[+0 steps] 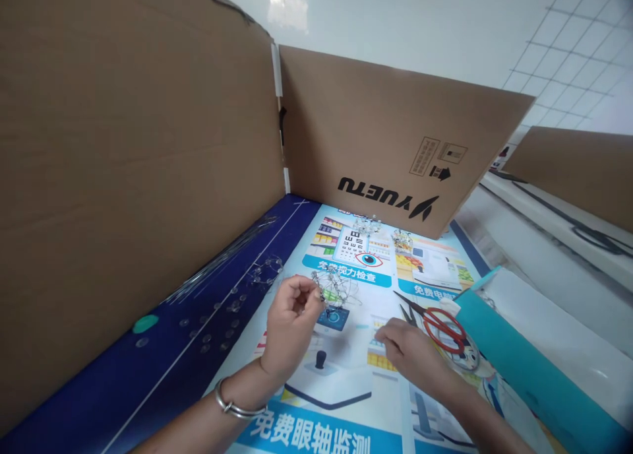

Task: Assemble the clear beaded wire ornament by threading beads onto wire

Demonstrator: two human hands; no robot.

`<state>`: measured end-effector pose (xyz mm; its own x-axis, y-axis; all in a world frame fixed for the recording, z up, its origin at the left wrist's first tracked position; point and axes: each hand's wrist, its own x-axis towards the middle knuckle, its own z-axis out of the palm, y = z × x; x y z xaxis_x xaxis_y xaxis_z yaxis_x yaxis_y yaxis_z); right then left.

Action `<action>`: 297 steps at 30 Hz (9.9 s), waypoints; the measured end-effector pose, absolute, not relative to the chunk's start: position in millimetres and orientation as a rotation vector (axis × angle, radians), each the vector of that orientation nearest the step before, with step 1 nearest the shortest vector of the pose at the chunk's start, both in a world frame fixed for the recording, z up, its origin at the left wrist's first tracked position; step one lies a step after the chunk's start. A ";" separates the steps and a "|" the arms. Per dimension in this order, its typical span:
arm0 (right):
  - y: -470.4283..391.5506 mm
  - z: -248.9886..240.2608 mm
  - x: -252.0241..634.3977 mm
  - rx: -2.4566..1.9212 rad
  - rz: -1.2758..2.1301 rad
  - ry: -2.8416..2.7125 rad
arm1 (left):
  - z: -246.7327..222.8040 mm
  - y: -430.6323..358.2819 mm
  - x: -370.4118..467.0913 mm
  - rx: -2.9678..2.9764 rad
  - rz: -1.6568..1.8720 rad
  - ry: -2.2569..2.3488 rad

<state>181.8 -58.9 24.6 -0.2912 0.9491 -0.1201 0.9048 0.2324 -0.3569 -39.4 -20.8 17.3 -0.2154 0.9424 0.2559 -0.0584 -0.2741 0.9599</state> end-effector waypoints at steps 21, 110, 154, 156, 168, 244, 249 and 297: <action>1.8 8.7 118.4 -1.703 -0.039 -2.788 | 11.2 -16.2 -42.6 1.239 1.684 1.294; -87.1 46.4 137.7 -1.240 1.349 -1.618 | 11.0 -80.8 -33.3 1.918 1.047 0.883; -72.4 3.6 146.1 -1.431 0.203 -2.675 | -12.1 -47.3 -41.7 2.230 1.000 1.118; -72.1 4.0 143.8 -1.429 0.195 -2.698 | -12.7 -47.2 -41.7 2.275 0.963 1.133; -76.3 10.1 135.6 -1.147 0.535 -2.230 | -8.3 -43.8 -42.0 2.662 0.893 1.294; -85.1 3.8 135.7 -1.085 0.581 -1.947 | -7.1 -54.5 -33.2 2.551 1.172 0.910; -88.7 4.2 133.1 -1.103 0.566 -2.025 | -12.1 -55.5 -34.7 2.468 1.123 0.961; -99.1 -15.8 122.8 -1.178 0.604 -2.262 | -14.8 -57.9 -19.2 1.493 1.032 1.199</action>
